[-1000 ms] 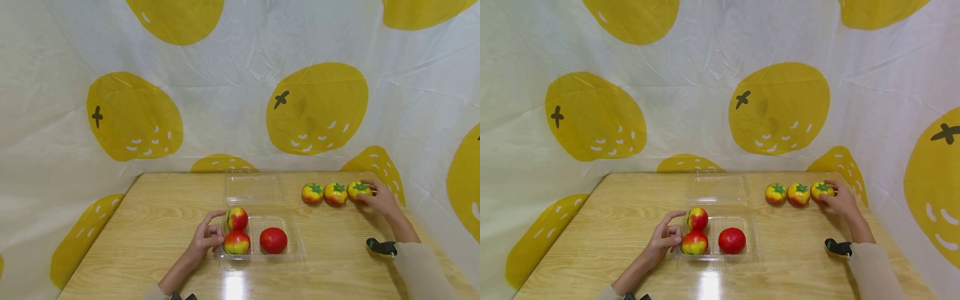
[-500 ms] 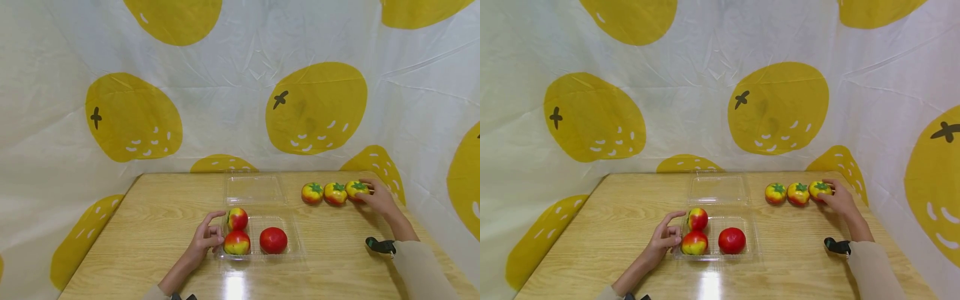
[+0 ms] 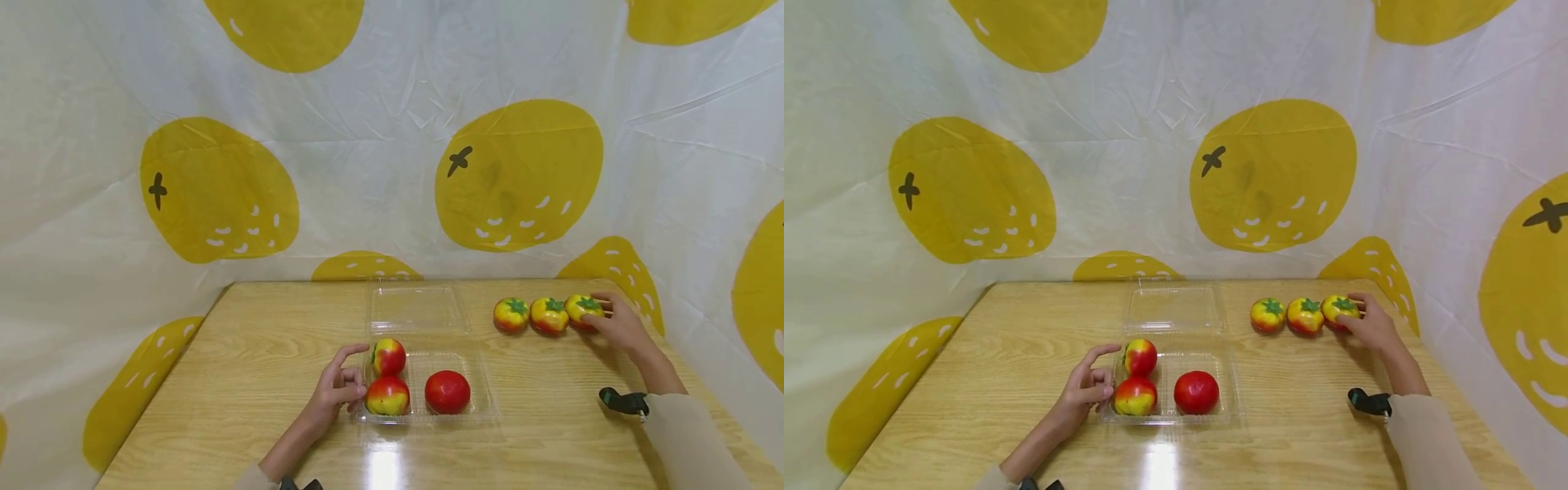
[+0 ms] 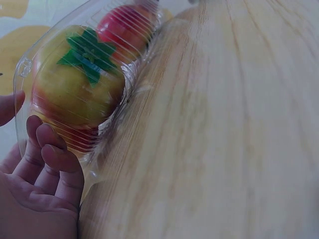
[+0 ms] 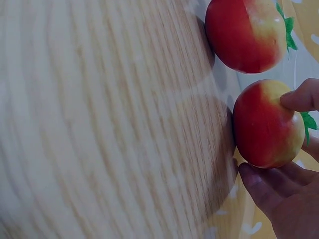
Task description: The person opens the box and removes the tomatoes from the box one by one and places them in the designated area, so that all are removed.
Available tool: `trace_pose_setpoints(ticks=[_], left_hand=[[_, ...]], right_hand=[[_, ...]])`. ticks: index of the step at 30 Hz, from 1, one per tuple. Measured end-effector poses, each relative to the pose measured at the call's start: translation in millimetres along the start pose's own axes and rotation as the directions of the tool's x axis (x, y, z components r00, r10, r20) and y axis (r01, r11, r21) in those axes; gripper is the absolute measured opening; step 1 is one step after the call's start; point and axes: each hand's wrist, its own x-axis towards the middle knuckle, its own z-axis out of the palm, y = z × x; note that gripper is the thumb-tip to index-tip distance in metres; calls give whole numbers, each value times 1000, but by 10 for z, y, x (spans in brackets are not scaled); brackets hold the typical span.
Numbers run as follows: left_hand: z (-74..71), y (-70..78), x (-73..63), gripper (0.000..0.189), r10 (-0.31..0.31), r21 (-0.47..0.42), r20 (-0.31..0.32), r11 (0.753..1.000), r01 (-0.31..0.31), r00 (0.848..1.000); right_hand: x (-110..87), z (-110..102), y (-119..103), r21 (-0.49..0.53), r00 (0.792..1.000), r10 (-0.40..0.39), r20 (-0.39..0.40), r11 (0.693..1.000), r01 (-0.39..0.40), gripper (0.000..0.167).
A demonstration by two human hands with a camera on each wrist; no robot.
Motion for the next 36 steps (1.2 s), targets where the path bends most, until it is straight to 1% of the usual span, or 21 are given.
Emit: trace_pose_setpoints(ticks=[7, 13, 23, 31, 36], left_hand=[[6, 18, 6, 66, 2, -2, 7, 1000, -2, 1000], [3, -7, 6, 65, -6, 0, 0, 1000, 6, 1000], [15, 11, -3, 66, 4, 3, 6, 1000, -4, 1000], [0, -3, 4, 65, 9, 0, 10, 1000, -9, 1000], [8, 8, 6, 65, 18, -3, 18, 1000, -18, 1000]], right_hand=[[-6, 4, -19, -2, 1000, -5, 3, 1000, 5, 73], [-9, -7, -18, -6, 1000, -13, 16, 1000, 13, 72], [6, -15, -6, 0, 999, 2, 39, 1000, -2, 75], [-22, -15, -33, -1, 999, -21, 35, 1000, 21, 71], [-18, -20, -31, -8, 999, -18, 44, 1000, 18, 72]])
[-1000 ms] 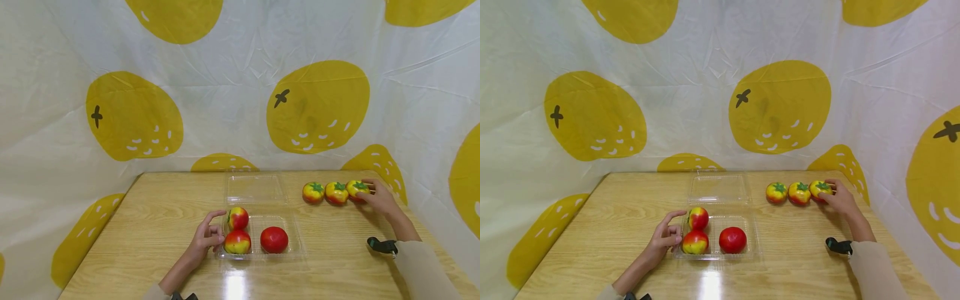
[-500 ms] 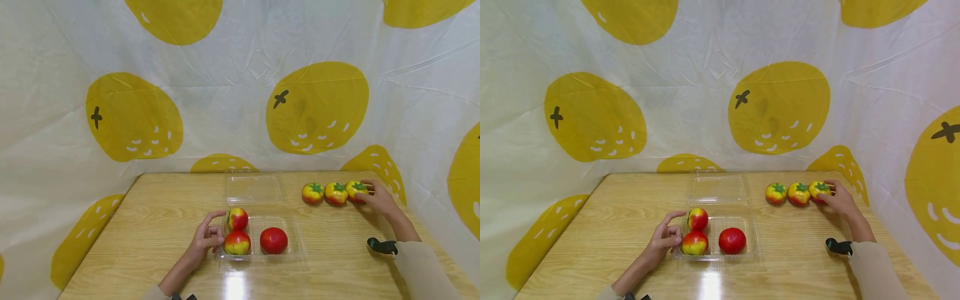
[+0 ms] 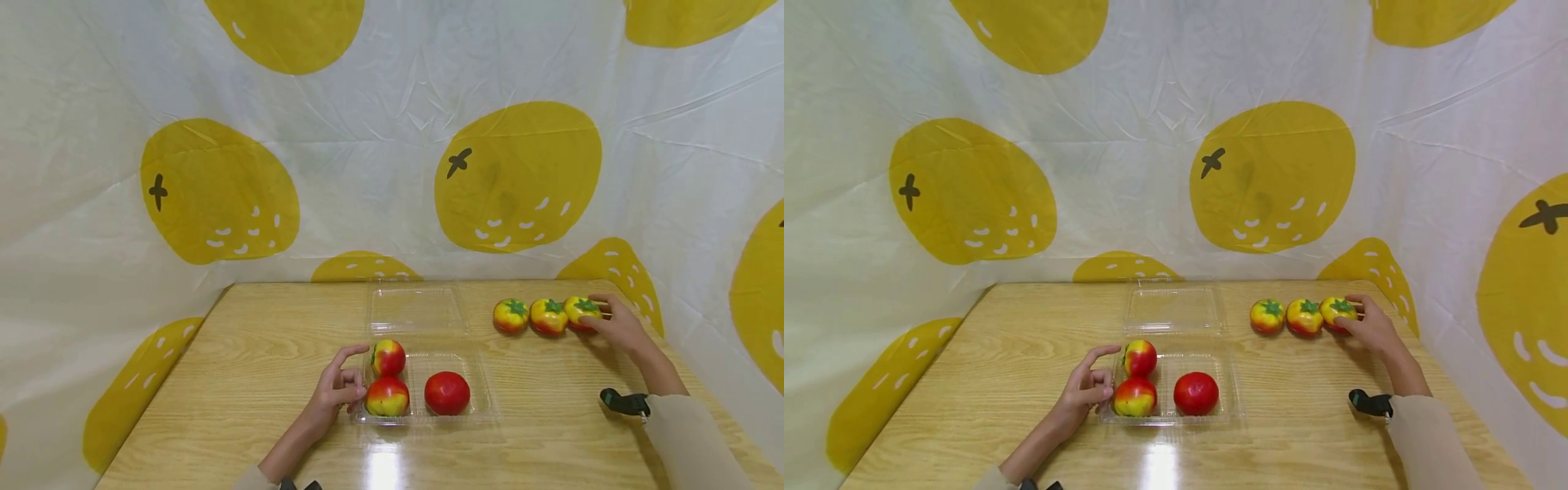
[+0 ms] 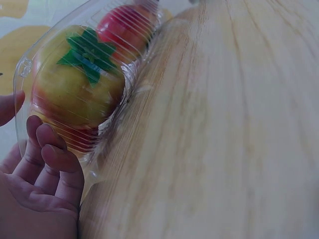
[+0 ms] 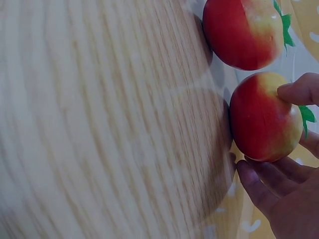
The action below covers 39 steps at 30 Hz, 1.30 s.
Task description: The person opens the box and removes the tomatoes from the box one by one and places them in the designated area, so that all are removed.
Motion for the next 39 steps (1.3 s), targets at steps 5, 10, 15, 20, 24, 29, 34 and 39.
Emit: trace_pose_setpoints(ticks=[5, 10, 15, 20, 24, 29, 34, 39], left_hand=[[5, -5, -5, 65, -5, -6, -6, 1000, 5, 1000], [1, -11, -3, 65, 6, -5, -3, 1000, -6, 1000], [3, -7, -2, 66, -4, 1, -10, 1000, 4, 1000], [3, -11, -1, 66, -5, 2, -11, 1000, 5, 1000], [2, -8, -3, 66, -9, -2, -12, 1000, 9, 1000], [1, 2, -5, 66, -13, 0, -8, 1000, 13, 1000], [2, 16, -7, 65, -2, -4, -2, 1000, 2, 1000], [8, 32, -7, 64, 6, -9, 0, 1000, -6, 1000]], right_hand=[[-3, -8, -3, 0, 1000, 13, 10, 1000, -13, 75], [-2, -17, -4, 6, 1000, 15, 16, 1000, -15, 75], [11, -35, 10, 14, 999, 29, 28, 999, -29, 78], [23, -50, 33, 19, 999, 29, 31, 999, -30, 79], [24, -54, 43, 18, 999, 19, 27, 1000, -20, 78], [10, -54, 40, 23, 1000, 12, 20, 1000, -12, 79], [-6, -76, 9, 22, 1000, 11, 15, 1000, -11, 79], [-21, -117, -20, -3, 1000, 23, 19, 1000, -23, 80]])
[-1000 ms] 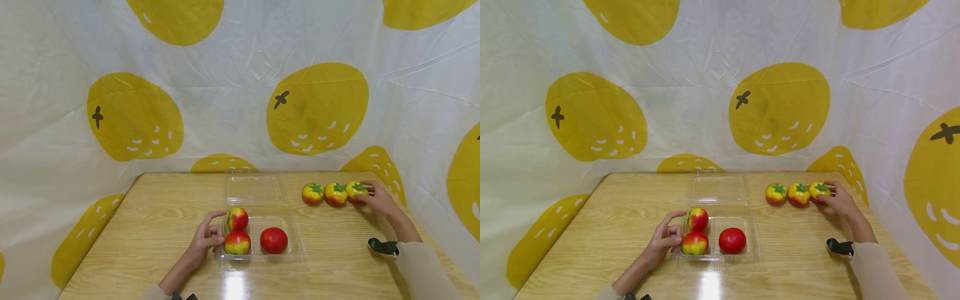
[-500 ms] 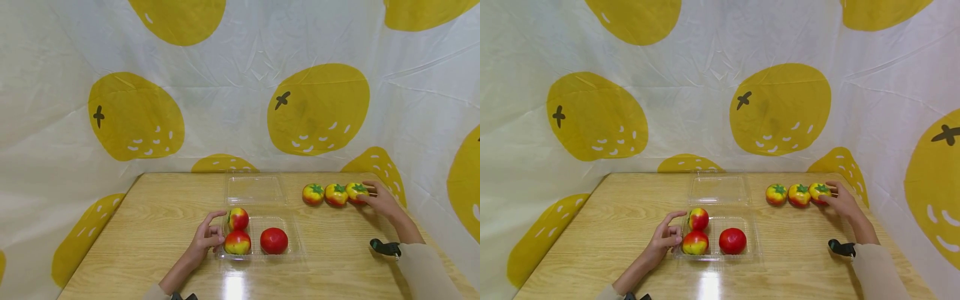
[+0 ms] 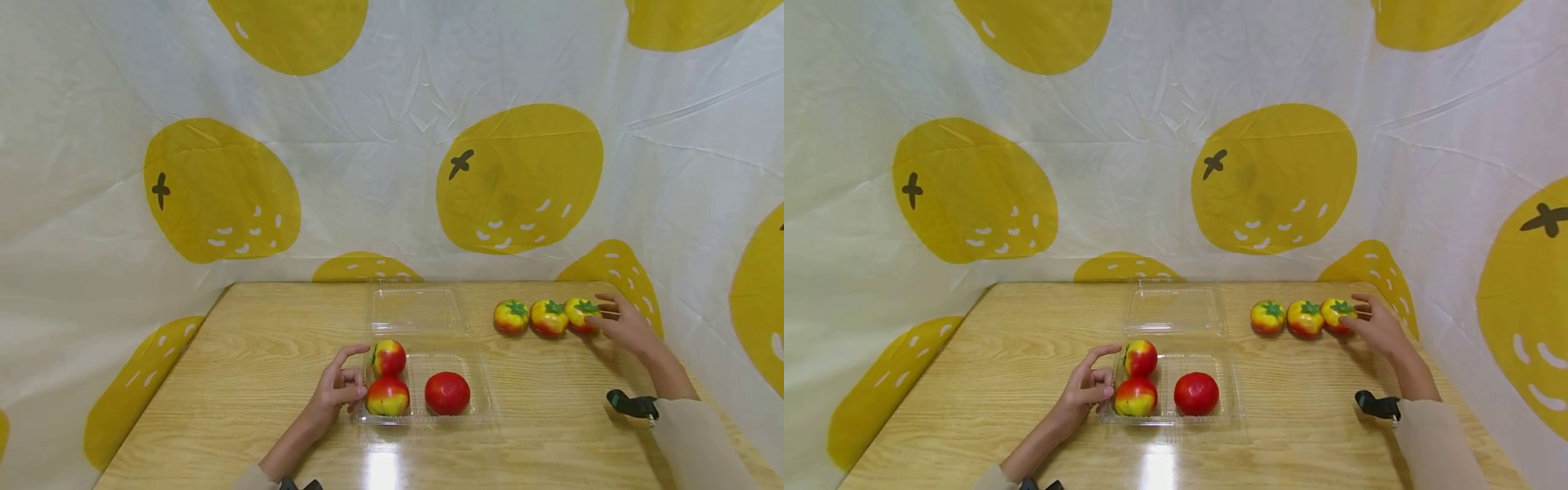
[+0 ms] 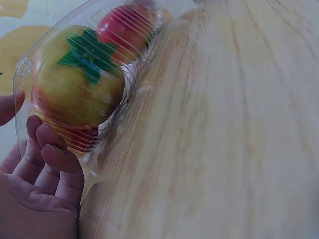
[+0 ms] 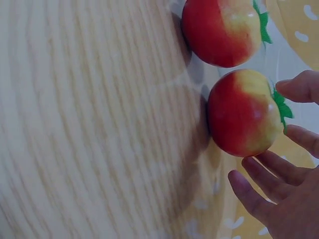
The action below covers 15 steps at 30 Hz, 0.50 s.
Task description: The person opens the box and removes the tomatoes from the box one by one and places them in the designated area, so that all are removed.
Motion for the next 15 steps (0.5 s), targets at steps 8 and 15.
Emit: trace_pose_setpoints(ticks=[8, 15], left_hand=[[2, 0, 9, 64, -3, 7, -1, 1000, 3, 1000], [-6, -9, 7, 64, -6, 9, -1, 1000, 7, 1000]], right_hand=[[-31, -62, -70, 4, 999, -46, -18, 999, 46, 78], [-50, -100, -217, -42, 994, -90, -69, 995, 87, 76]])
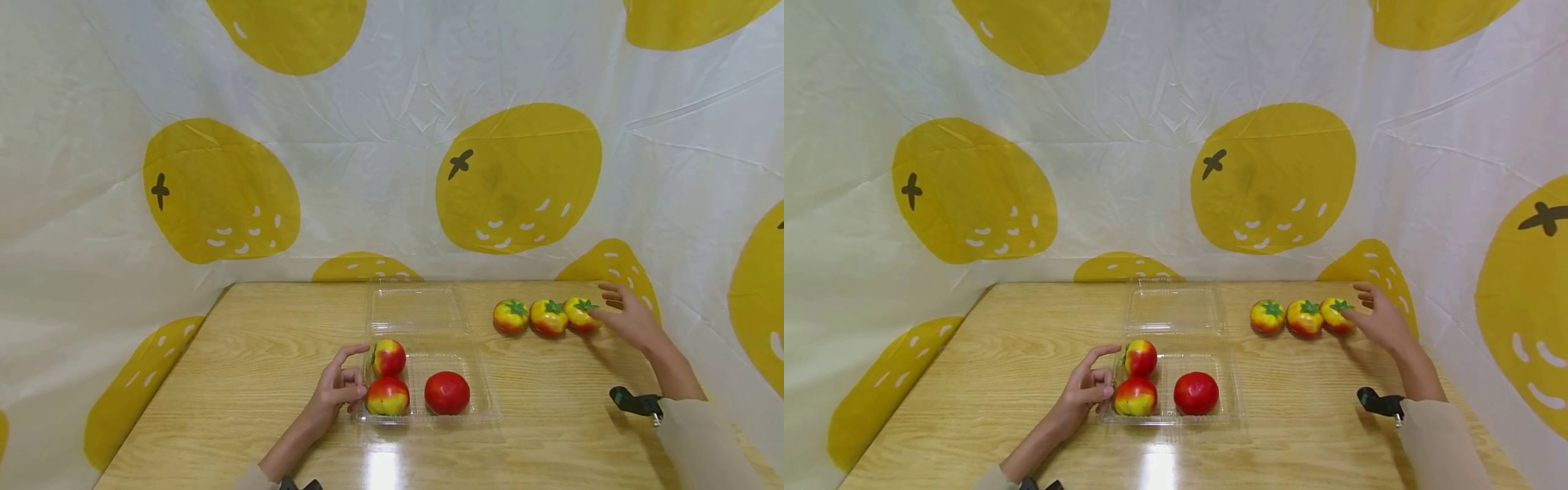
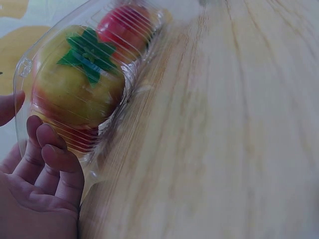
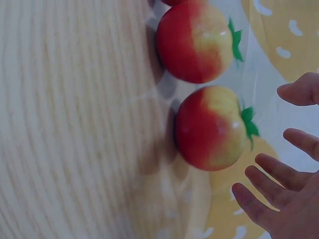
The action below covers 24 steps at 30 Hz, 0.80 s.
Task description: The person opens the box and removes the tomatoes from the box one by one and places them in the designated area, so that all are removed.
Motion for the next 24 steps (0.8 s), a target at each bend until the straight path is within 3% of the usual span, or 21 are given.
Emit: trace_pose_setpoints(ticks=[7, 24], left_hand=[[5, -1, -3, 65, -2, 12, -4, 1000, 2, 1000], [1, -11, -7, 65, -1, 15, -3, 1000, 1, 1000]], right_hand=[[-7, -24, -164, -66, 999, -25, -48, 998, 21, 77], [-70, 3, -588, -77, 984, -158, -77, 985, 152, 69]])
